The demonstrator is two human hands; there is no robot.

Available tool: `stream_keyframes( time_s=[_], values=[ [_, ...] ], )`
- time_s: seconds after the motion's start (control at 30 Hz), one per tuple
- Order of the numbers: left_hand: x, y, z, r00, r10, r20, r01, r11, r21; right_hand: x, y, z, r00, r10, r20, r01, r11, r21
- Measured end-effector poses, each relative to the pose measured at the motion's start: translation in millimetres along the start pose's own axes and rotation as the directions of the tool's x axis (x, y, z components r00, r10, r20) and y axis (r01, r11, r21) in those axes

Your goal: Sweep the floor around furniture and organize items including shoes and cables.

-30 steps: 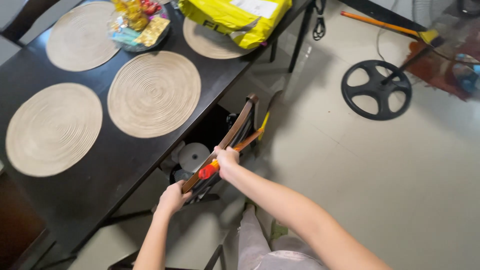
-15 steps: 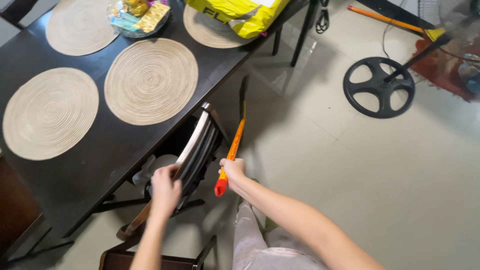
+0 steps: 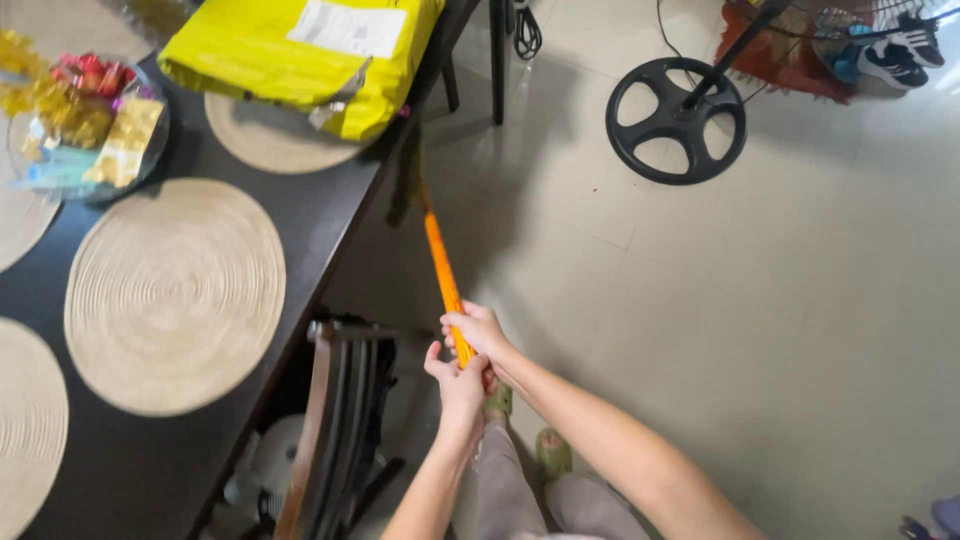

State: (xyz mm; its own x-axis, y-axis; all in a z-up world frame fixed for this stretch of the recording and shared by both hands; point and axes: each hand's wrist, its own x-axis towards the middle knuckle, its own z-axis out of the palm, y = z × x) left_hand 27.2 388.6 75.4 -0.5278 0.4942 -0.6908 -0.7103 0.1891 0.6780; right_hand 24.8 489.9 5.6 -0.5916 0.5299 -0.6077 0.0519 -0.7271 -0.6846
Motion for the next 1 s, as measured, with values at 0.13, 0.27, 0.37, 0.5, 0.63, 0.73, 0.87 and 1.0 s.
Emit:
stream_keyframes(
  time_s=[0.13,0.27,0.37,0.5,0.63,0.73,0.87,1.0],
  values=[
    [73,28,11,0.993,0.114,-0.034,-0.11,0.99,0.092,80,-14,18,0.99,0.096,0.102,-0.104,0.992,0.069],
    [191,12,1,0.933,0.333,-0.134,-0.298,0.927,0.228,203,17,21,0.964,0.071,0.255,-0.107,0.986,0.131],
    [266,-10,-15,0.825,0.534,-0.186,-0.459,0.825,0.33,302,67,9,0.937,0.121,0.327,-0.171,0.977,0.13],
    [353,-16,-24,0.77,0.569,-0.289,-0.356,0.759,0.545,393,123,-24,0.937,0.168,0.307,-0.158,0.986,-0.057],
    [413,-46,-13,0.849,0.478,-0.227,-0.213,0.702,0.68,434,141,-66,0.946,0.148,0.287,-0.096,0.978,-0.187],
    [419,-93,18,0.944,0.247,-0.216,-0.006,0.671,0.741,393,135,-142,0.963,0.119,0.242,-0.043,0.954,-0.297],
    [385,-211,62,0.91,0.413,0.028,-0.302,0.616,0.728,264,103,-213,0.982,0.185,0.019,-0.18,0.969,-0.167],
    [241,-293,132,0.996,0.075,-0.048,-0.043,0.881,0.472,124,114,-292,0.936,0.288,-0.2,-0.29,0.957,0.023]
  ],
)
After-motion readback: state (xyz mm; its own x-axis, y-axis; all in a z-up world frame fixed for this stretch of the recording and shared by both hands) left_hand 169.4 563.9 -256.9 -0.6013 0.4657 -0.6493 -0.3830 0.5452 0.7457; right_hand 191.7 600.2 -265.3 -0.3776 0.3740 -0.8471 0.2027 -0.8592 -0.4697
